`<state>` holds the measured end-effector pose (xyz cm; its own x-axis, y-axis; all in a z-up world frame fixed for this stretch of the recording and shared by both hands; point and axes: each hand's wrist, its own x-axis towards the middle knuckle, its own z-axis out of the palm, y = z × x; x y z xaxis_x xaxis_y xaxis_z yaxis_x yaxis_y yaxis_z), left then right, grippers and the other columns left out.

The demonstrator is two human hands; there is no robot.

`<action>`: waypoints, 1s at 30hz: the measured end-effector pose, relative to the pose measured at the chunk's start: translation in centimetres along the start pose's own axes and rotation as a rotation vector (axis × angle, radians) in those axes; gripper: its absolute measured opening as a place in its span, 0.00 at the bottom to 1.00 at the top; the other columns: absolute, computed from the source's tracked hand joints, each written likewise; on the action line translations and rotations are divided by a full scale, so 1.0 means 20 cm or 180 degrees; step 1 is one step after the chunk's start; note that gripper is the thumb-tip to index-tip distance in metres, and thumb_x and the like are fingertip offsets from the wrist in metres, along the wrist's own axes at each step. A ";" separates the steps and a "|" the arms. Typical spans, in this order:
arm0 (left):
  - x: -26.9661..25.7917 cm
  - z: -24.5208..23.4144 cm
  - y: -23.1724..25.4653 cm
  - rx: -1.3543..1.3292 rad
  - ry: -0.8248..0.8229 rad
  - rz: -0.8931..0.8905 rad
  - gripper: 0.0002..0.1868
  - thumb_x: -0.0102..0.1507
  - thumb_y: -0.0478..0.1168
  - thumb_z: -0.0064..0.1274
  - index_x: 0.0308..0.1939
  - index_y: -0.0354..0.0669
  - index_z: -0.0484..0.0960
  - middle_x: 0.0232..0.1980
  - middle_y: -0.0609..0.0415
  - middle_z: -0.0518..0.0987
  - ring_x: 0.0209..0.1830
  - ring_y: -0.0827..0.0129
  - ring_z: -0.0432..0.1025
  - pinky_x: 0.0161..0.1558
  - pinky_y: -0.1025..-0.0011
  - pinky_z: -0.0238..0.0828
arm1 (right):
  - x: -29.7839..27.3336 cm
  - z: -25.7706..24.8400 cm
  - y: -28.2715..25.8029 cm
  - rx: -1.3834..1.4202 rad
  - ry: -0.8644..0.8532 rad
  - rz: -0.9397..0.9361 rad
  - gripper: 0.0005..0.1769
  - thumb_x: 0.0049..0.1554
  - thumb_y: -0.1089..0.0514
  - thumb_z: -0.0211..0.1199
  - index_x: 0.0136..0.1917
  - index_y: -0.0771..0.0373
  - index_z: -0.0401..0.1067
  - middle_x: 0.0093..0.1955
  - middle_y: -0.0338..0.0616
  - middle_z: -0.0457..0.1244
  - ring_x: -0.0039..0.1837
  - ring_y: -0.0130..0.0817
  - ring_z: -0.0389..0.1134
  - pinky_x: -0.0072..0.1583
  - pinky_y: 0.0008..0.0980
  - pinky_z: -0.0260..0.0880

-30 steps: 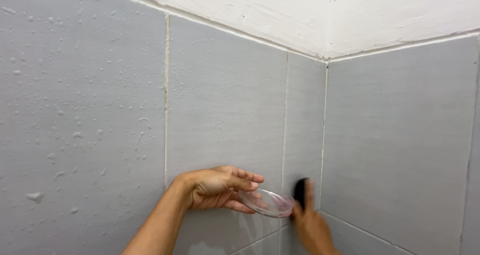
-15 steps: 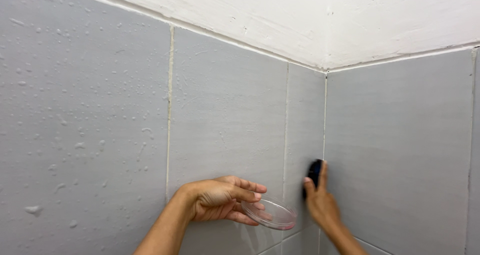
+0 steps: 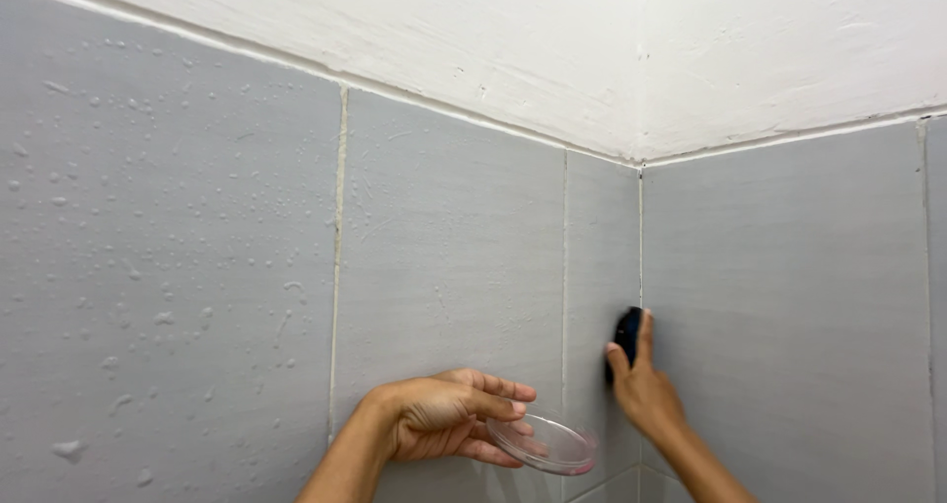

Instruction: The person scrubs the wall tiles using a blue sponge while holding a small plastic lid.

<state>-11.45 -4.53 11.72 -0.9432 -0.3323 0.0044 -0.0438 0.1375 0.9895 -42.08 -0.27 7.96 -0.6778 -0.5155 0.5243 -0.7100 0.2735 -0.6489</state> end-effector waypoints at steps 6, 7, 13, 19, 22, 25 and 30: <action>0.03 -0.01 -0.01 -0.0070 -0.0150 0.0094 0.30 0.67 0.35 0.51 0.71 0.33 0.59 0.52 0.43 0.77 0.55 0.53 0.79 0.55 0.65 0.84 | -0.12 0.03 -0.22 -0.0146 0.0219 -0.0609 0.48 0.60 0.29 0.40 0.82 0.33 0.15 0.43 0.65 0.71 0.47 0.62 0.74 0.49 0.55 0.73; 0.04 -0.01 -0.01 -0.0085 -0.0161 0.0090 0.30 0.67 0.35 0.51 0.70 0.33 0.59 0.52 0.43 0.76 0.55 0.53 0.79 0.55 0.65 0.84 | -0.15 0.04 -0.26 -0.0264 0.0169 -0.0731 0.48 0.60 0.29 0.40 0.82 0.32 0.16 0.43 0.64 0.72 0.47 0.61 0.74 0.51 0.55 0.73; 0.06 -0.02 -0.01 -0.0048 -0.0172 0.0007 0.29 0.67 0.36 0.51 0.70 0.35 0.59 0.51 0.43 0.77 0.55 0.53 0.79 0.55 0.65 0.84 | 0.17 0.00 -0.11 0.0149 0.0518 -0.0391 0.48 0.61 0.30 0.41 0.83 0.33 0.17 0.47 0.70 0.68 0.49 0.68 0.71 0.52 0.58 0.71; 0.09 -0.02 -0.01 -0.0048 -0.0173 0.0012 0.29 0.68 0.35 0.51 0.70 0.33 0.59 0.52 0.42 0.76 0.55 0.52 0.79 0.56 0.65 0.84 | 0.13 -0.15 -0.34 0.0080 0.0370 -0.0513 0.48 0.60 0.30 0.39 0.82 0.34 0.17 0.42 0.63 0.71 0.45 0.59 0.74 0.47 0.54 0.75; 0.10 -0.02 -0.01 -0.0090 -0.0220 0.0002 0.29 0.68 0.35 0.50 0.70 0.33 0.58 0.53 0.41 0.76 0.55 0.52 0.78 0.56 0.64 0.83 | -0.11 -0.17 -0.58 -0.0345 0.0194 -0.1104 0.48 0.60 0.29 0.37 0.82 0.34 0.14 0.40 0.59 0.71 0.43 0.54 0.75 0.45 0.50 0.77; 0.10 -0.02 -0.01 -0.0066 -0.0213 -0.0015 0.29 0.68 0.35 0.50 0.71 0.33 0.58 0.52 0.42 0.77 0.55 0.52 0.78 0.56 0.64 0.83 | -0.15 -0.20 -0.59 -0.0384 0.0298 -0.1191 0.47 0.60 0.29 0.38 0.82 0.32 0.16 0.42 0.59 0.71 0.45 0.55 0.74 0.46 0.51 0.76; 0.11 -0.01 -0.02 -0.0051 -0.0215 0.0038 0.31 0.68 0.35 0.51 0.73 0.33 0.57 0.53 0.44 0.77 0.56 0.53 0.78 0.58 0.63 0.82 | 0.02 -0.06 -0.20 0.0256 0.0435 -0.0426 0.49 0.60 0.29 0.40 0.82 0.34 0.16 0.47 0.70 0.68 0.48 0.67 0.71 0.50 0.58 0.72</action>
<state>-13.39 -5.50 11.44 -0.9637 -0.2670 0.0071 -0.0276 0.1260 0.9916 -39.65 -0.61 11.45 -0.6018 -0.4263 0.6753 -0.7817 0.1414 -0.6074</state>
